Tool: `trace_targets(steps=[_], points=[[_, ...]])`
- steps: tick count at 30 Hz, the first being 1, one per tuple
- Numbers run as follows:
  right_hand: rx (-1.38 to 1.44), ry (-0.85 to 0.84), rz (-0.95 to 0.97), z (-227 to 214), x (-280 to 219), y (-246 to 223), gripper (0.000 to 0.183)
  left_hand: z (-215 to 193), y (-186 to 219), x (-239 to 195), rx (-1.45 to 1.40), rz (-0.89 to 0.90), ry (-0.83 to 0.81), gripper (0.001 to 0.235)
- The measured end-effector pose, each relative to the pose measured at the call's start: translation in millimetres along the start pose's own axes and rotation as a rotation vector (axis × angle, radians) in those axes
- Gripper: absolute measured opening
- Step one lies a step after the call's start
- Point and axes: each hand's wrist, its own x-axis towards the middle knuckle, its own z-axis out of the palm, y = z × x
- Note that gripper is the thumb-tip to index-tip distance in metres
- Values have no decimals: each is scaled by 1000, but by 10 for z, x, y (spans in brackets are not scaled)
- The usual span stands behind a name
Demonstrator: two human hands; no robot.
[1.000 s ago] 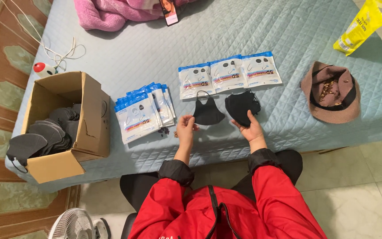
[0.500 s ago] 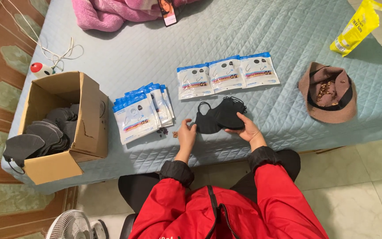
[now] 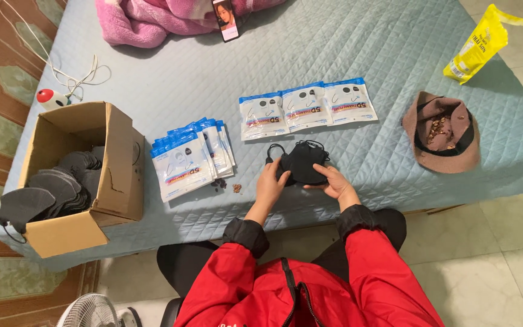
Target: Packaging black face masks into a cardboard box while sitting next to a bed
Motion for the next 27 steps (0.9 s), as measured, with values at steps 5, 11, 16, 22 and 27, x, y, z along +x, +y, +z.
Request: trace_targets(steps=[5, 11, 16, 22, 27], points=[[-14, 0, -4, 78, -61, -28, 23, 156, -121, -28, 269, 153, 182, 52], [-29, -4, -22, 86, -73, -31, 25, 161, -70, -71, 323, 234, 259, 39], [-21, -12, -19, -123, 66, 72, 24, 132, -182, -4, -131, -2, 171, 14], [30, 11, -60, -62, 10, 53, 24, 58, -395, 30, -339, -181, 125, 11], [51, 7, -91, -135, 53, 83, 21, 48, -612, 169, -859, -190, 247, 14]])
